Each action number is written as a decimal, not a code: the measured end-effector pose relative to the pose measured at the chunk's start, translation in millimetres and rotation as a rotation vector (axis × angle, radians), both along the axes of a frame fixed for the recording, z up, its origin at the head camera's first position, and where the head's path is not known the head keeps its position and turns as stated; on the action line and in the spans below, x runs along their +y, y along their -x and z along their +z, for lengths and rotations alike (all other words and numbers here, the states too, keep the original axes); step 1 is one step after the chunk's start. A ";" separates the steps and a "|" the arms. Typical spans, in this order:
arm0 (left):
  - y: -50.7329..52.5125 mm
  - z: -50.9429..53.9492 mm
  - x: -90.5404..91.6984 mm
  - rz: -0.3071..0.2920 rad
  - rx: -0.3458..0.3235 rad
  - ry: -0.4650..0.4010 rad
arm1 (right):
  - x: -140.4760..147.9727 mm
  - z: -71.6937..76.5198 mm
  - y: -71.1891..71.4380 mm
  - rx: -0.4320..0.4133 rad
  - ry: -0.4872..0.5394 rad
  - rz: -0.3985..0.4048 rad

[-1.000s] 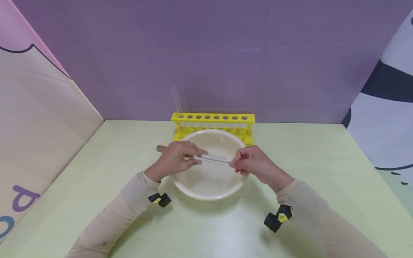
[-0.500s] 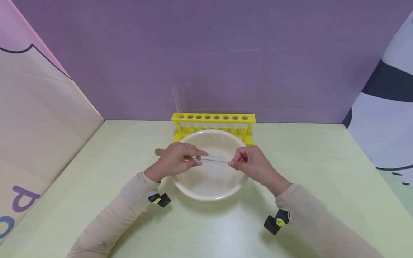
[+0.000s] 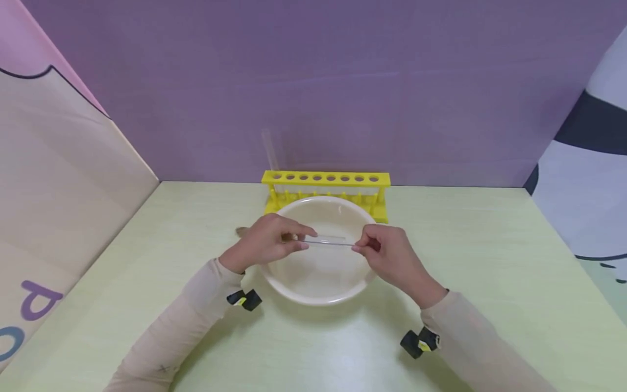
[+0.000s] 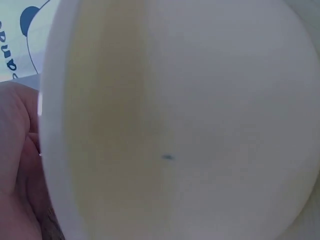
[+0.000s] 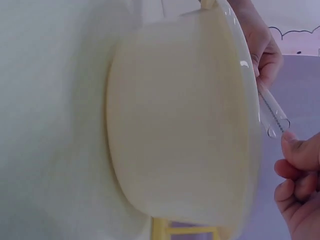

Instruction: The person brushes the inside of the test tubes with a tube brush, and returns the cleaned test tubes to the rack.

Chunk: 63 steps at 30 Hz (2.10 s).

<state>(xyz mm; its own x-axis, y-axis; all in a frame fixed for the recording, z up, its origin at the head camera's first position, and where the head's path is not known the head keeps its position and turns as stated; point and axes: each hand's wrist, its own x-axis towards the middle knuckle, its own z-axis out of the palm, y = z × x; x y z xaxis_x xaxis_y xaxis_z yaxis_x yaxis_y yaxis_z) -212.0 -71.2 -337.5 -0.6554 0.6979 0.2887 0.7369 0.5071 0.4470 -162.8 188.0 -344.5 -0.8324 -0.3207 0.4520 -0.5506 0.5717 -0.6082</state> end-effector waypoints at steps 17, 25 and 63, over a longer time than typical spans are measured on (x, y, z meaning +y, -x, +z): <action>1.8 8.3 3.3 -0.021 -0.085 0.001 | 8.1 -2.9 8.2 0.562 -0.127 0.089; 0.9 8.5 1.8 -0.034 -0.122 -0.014 | 13.6 -2.0 12.2 0.677 -0.253 0.074; 6.1 13.3 -8.2 -0.016 -0.373 -0.011 | 26.9 -1.1 15.8 0.687 -0.345 0.055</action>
<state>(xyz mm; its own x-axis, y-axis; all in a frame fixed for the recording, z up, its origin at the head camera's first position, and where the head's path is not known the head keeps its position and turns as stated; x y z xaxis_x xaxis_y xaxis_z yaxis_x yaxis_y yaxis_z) -218.0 -79.4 -324.2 -0.7063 0.7068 0.0397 0.5298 0.4906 0.6919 -178.6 214.9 -345.6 -0.3794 -0.5700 0.7288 -0.7735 0.6276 0.0882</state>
